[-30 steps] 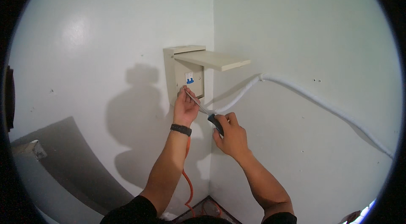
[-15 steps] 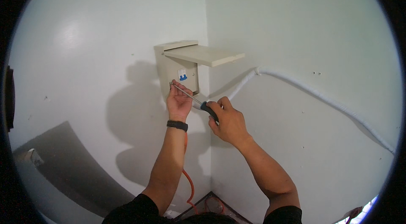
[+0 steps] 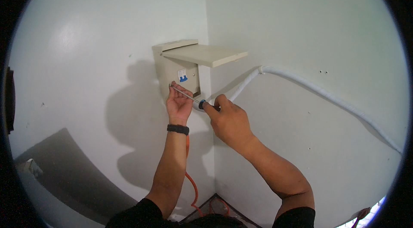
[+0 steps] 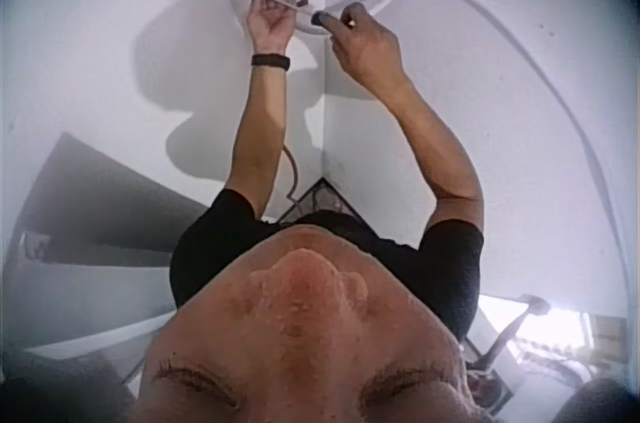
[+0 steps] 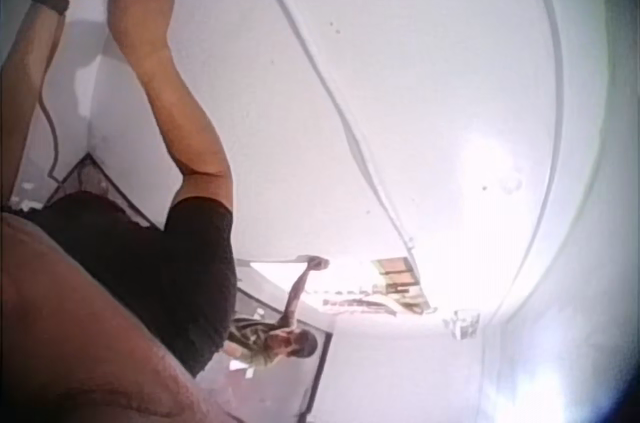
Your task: The person uses a screwdriver to tighten or loosen screws inside an electrical junction box mounted on a wall, then fits a plastic cover plate onto the box and secures it with screws.
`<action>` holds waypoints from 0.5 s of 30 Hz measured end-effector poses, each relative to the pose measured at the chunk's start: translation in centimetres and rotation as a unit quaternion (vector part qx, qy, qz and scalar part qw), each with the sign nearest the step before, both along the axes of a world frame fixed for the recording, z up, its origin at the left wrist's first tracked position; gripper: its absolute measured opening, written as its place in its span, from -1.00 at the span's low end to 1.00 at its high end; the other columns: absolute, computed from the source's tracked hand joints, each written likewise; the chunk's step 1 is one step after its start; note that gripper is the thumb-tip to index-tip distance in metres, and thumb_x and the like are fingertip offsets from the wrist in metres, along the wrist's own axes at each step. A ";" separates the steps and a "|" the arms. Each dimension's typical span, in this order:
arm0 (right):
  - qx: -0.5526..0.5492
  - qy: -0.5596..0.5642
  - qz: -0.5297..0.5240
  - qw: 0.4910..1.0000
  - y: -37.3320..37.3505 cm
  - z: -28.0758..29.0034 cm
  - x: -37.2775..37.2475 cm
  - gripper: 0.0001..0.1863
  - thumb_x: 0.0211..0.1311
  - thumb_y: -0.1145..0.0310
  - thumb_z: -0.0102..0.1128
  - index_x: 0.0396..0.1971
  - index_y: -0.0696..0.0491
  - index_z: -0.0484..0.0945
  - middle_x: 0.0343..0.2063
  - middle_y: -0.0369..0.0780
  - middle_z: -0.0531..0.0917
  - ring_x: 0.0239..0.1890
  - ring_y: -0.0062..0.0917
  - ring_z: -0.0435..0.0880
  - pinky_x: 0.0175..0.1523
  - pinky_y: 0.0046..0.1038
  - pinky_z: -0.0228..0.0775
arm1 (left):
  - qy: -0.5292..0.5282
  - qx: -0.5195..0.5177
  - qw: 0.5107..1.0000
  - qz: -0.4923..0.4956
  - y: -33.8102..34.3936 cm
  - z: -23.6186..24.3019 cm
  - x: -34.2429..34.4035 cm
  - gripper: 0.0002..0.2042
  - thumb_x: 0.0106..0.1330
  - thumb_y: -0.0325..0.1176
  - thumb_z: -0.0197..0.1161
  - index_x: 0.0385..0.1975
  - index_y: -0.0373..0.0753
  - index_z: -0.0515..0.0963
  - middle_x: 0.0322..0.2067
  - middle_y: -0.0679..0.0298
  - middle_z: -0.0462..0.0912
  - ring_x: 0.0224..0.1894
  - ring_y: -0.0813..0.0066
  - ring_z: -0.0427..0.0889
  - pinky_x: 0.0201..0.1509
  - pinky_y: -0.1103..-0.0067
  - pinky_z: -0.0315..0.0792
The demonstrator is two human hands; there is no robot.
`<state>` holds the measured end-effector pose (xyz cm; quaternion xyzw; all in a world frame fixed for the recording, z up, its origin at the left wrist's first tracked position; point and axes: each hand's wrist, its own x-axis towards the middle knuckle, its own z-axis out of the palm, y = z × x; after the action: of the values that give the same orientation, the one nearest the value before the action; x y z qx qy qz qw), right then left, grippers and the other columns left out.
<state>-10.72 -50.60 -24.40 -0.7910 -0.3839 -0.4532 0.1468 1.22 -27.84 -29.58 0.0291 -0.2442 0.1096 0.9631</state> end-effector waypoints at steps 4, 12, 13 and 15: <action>-0.033 -0.092 -0.005 0.995 0.2 0.9 -0.4 -0.68 0.08 0.49 0.27 -0.10 0.02 0.66 -0.28 -0.22 0.48 -0.28 -0.40 0.60 -0.27 -0.37 0.51 | 0.053 0.010 0.998 0.019 -0.2 0.4 -0.7 -0.79 0.53 -0.19 0.20 0.01 -0.10 0.61 -0.22 0.47 0.66 -0.15 0.57 0.62 -0.04 0.48 0.44; -0.071 -0.123 -0.017 0.990 0.1 1.8 -0.3 -0.73 0.13 0.42 0.28 -0.12 0.05 0.65 -0.29 -0.22 0.49 -0.28 -0.36 0.59 -0.25 -0.34 0.46 | 0.013 0.153 0.987 0.037 -1.9 0.1 -4.1 -0.74 0.52 -0.25 0.22 0.13 -0.13 0.53 -0.09 0.41 0.64 0.02 0.49 0.59 0.18 0.44 0.48; -0.072 -0.122 -0.017 0.990 0.1 2.0 -0.6 -0.73 0.13 0.42 0.28 -0.12 0.05 0.65 -0.29 -0.22 0.49 -0.28 -0.36 0.59 -0.25 -0.34 0.46 | 0.020 0.170 0.984 0.042 -2.1 0.3 -4.5 -0.75 0.52 -0.26 0.23 0.10 -0.14 0.54 -0.08 0.39 0.65 0.02 0.46 0.60 0.16 0.45 0.51; -0.001 0.105 0.016 0.994 0.3 2.9 -1.4 -0.71 0.17 0.39 0.31 -0.08 0.06 0.63 -0.28 -0.19 0.51 -0.29 -0.25 0.65 -0.20 -0.26 0.54 | 0.027 0.186 0.981 0.048 -1.9 0.1 -4.4 -0.77 0.51 -0.27 0.24 0.08 -0.15 0.55 -0.07 0.38 0.65 0.02 0.44 0.61 0.14 0.47 0.54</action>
<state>-12.16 -50.26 -21.49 -0.8281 -0.3793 -0.3648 0.1932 -3.23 -29.77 -29.49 0.2220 -0.2330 0.1072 0.9407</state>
